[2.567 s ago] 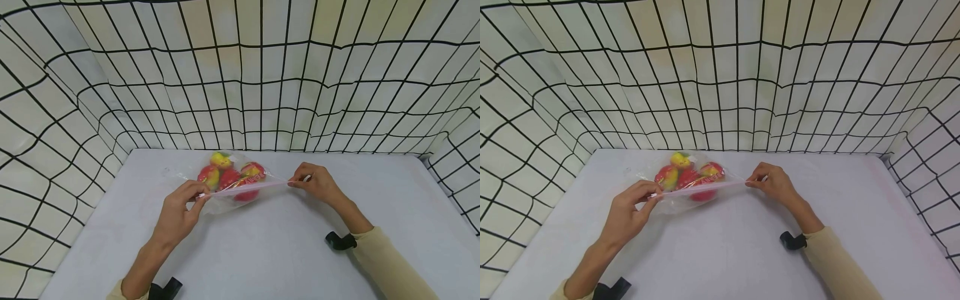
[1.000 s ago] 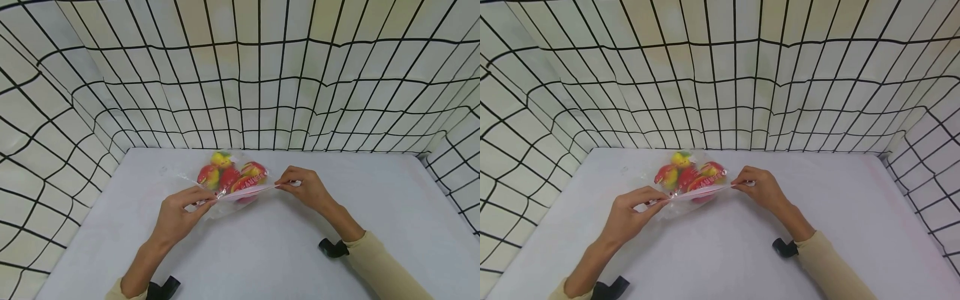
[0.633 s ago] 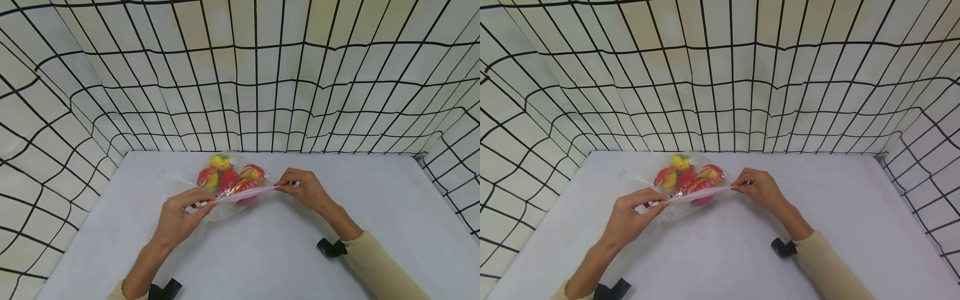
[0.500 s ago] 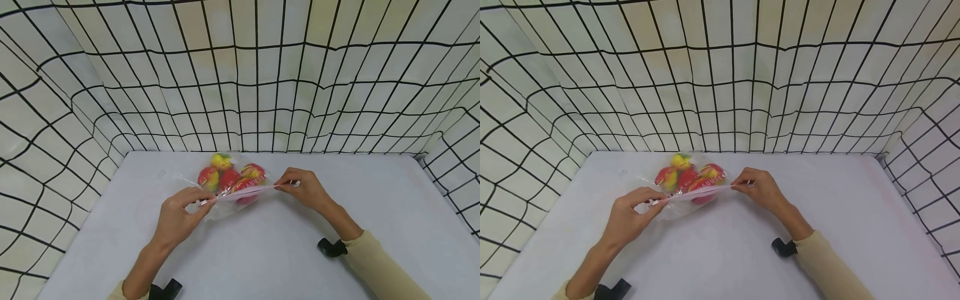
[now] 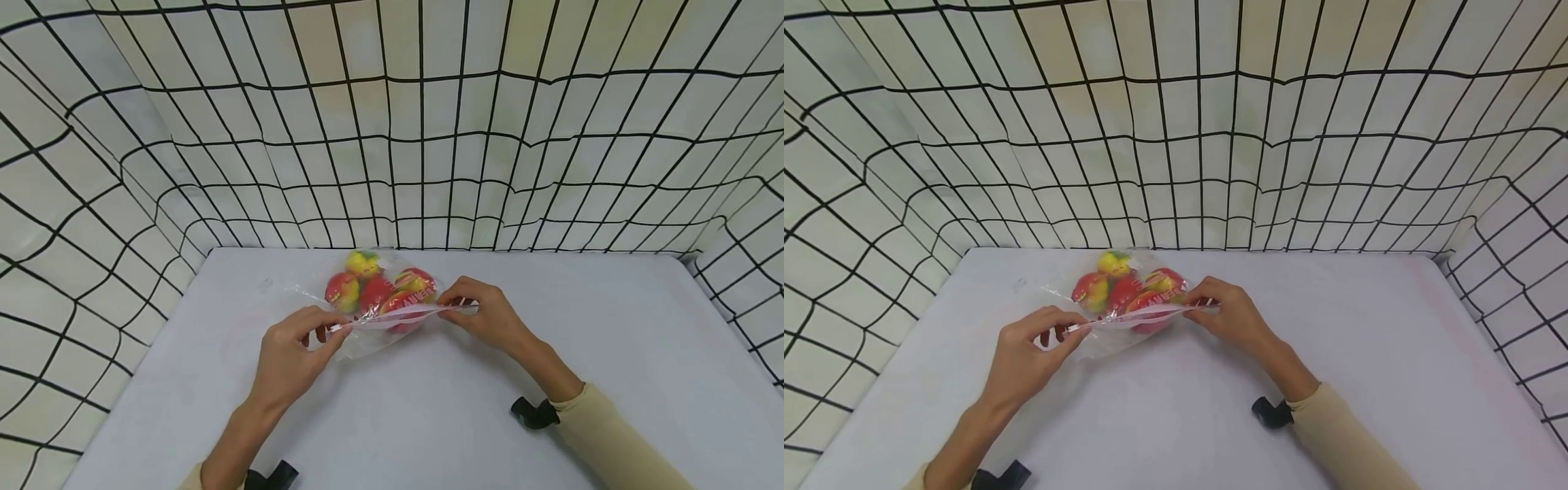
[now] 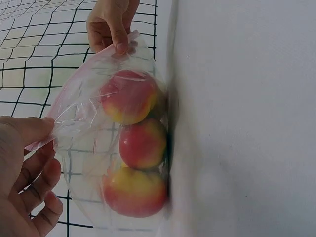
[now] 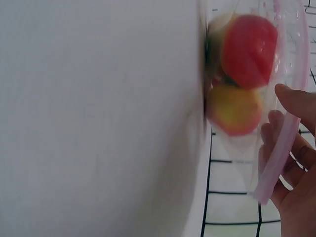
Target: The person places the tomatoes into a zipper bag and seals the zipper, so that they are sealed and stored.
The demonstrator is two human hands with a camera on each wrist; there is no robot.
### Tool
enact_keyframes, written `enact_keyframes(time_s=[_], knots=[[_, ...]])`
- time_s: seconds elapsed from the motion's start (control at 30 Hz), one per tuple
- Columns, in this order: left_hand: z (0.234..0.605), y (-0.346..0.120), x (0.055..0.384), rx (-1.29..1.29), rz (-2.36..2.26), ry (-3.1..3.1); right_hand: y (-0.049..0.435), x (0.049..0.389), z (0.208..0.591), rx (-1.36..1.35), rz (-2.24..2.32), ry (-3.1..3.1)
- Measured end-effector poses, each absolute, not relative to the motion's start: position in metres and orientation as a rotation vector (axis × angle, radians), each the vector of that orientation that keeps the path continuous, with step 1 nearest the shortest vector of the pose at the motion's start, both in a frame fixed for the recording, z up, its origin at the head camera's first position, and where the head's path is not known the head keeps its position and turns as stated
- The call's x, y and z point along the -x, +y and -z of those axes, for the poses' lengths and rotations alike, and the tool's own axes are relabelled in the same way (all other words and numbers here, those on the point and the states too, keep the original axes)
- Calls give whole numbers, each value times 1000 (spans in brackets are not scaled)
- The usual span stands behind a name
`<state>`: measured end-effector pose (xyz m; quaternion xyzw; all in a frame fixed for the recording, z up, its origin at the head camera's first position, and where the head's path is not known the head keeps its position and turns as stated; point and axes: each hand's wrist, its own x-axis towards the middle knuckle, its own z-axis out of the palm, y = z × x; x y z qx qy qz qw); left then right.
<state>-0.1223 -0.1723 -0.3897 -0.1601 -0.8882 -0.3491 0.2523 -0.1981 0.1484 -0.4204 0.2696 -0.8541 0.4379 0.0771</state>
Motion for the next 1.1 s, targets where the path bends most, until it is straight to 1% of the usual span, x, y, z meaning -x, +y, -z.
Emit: enact_keyframes(time_s=[0.33, 0.73, 1.1], knots=[[390, -168, 120, 406, 1029, -2442, 117, 185, 412, -889, -1199, -2508], [394, -171, 118, 366, 1190, -2368, 123, 190, 406, -854, -1251, -2497], [393, -168, 115, 196, 1391, -2235, 120, 190, 406, -800, -1312, -2515]])
